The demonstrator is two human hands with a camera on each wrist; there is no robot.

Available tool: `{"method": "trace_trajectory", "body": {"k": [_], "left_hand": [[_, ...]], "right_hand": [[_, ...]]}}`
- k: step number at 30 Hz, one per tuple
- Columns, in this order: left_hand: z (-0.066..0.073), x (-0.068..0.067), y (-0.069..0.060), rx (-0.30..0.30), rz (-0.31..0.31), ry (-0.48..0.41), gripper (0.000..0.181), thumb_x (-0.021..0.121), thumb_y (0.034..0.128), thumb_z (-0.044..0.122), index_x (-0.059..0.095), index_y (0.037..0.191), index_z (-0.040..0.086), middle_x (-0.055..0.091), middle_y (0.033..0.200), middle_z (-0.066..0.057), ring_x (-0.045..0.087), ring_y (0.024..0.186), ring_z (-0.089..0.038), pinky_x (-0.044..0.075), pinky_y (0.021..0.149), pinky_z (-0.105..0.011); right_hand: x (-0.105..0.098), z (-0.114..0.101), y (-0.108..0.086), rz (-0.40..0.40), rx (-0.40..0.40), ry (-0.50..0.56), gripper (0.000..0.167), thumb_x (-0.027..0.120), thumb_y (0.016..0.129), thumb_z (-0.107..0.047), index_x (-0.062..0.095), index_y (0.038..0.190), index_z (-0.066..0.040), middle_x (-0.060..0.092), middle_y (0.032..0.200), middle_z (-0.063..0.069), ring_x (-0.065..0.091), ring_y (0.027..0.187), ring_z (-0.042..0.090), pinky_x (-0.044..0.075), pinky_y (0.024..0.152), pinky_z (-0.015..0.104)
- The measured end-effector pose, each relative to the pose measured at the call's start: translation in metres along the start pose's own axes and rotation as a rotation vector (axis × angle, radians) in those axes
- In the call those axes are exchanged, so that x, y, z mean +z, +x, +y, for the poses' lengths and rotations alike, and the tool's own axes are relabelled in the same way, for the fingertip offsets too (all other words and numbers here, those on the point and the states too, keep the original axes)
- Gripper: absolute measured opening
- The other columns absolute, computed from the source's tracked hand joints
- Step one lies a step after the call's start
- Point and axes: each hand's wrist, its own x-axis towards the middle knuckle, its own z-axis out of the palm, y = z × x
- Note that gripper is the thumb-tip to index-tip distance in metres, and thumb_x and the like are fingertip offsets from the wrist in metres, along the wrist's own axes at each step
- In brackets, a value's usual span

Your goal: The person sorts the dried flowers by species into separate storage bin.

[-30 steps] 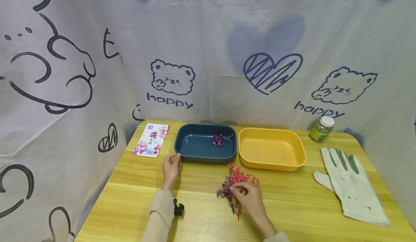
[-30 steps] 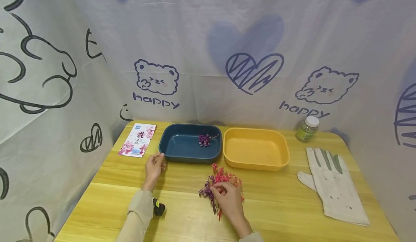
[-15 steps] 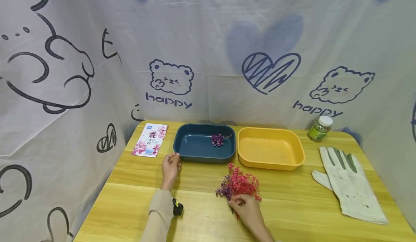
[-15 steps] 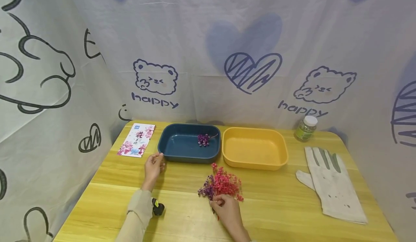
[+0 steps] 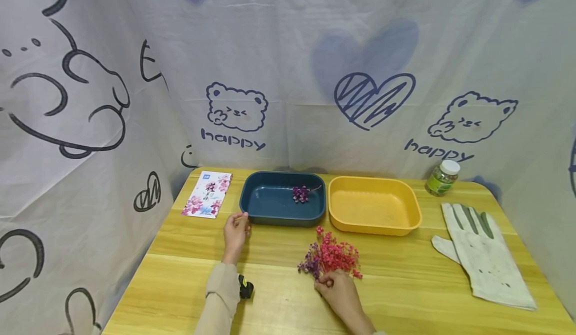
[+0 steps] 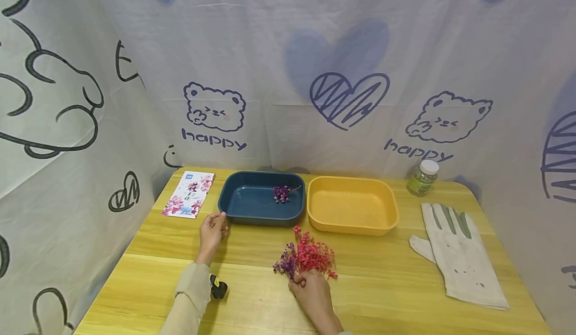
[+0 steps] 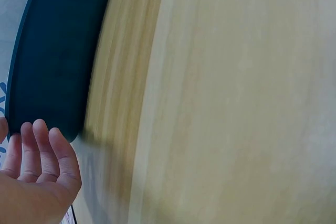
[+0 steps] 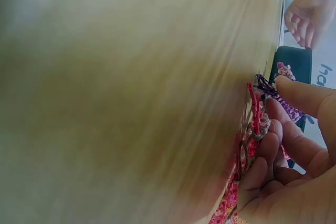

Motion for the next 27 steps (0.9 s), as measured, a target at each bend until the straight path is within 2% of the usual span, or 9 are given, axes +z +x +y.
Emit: {"method": "trace_trajectory", "body": {"k": [7, 13, 18, 27], "left_hand": [[0.000, 0.000, 0.000, 0.000, -0.001, 0.022, 0.028, 0.055, 0.0973, 0.018, 0.052, 0.112, -0.006, 0.061, 0.095, -0.021, 0.054, 0.063, -0.010, 0.047, 0.054, -0.019], [-0.001, 0.001, 0.001, 0.007, 0.000, 0.006, 0.028, 0.056, 0.0966, 0.017, 0.052, 0.111, -0.007, 0.061, 0.088, -0.014, 0.054, 0.061, -0.009, 0.047, 0.053, -0.018], [-0.001, 0.001, 0.001, 0.013, 0.000, -0.002, 0.028, 0.057, 0.0963, 0.016, 0.052, 0.111, -0.008, 0.061, 0.087, -0.014, 0.054, 0.060, -0.009, 0.047, 0.053, -0.019], [-0.001, 0.000, 0.002, -0.006, -0.004, 0.009, 0.027, 0.056, 0.0968, 0.016, 0.052, 0.112, -0.006, 0.061, 0.091, -0.017, 0.054, 0.062, -0.009, 0.047, 0.054, -0.019]], "right_hand": [[0.001, 0.000, 0.000, 0.035, -0.030, 0.021, 0.009, 0.078, 0.073, -0.009, 0.070, 0.071, -0.008, 0.053, 0.067, -0.004, 0.044, 0.061, 0.003, 0.039, 0.055, 0.020], [0.000, -0.002, -0.002, 0.055, -0.010, 0.062, 0.008, 0.077, 0.074, -0.006, 0.069, 0.072, -0.006, 0.055, 0.068, -0.003, 0.046, 0.062, 0.003, 0.041, 0.056, 0.019], [-0.004, -0.008, -0.004, 0.069, -0.004, 0.105, 0.006, 0.076, 0.075, -0.006, 0.071, 0.077, -0.004, 0.057, 0.069, -0.002, 0.047, 0.061, 0.002, 0.042, 0.055, 0.018], [-0.012, -0.019, 0.002, 0.038, 0.047, 0.172, 0.006, 0.074, 0.079, -0.009, 0.071, 0.081, -0.003, 0.062, 0.068, -0.001, 0.048, 0.057, 0.003, 0.043, 0.052, 0.018]]}}
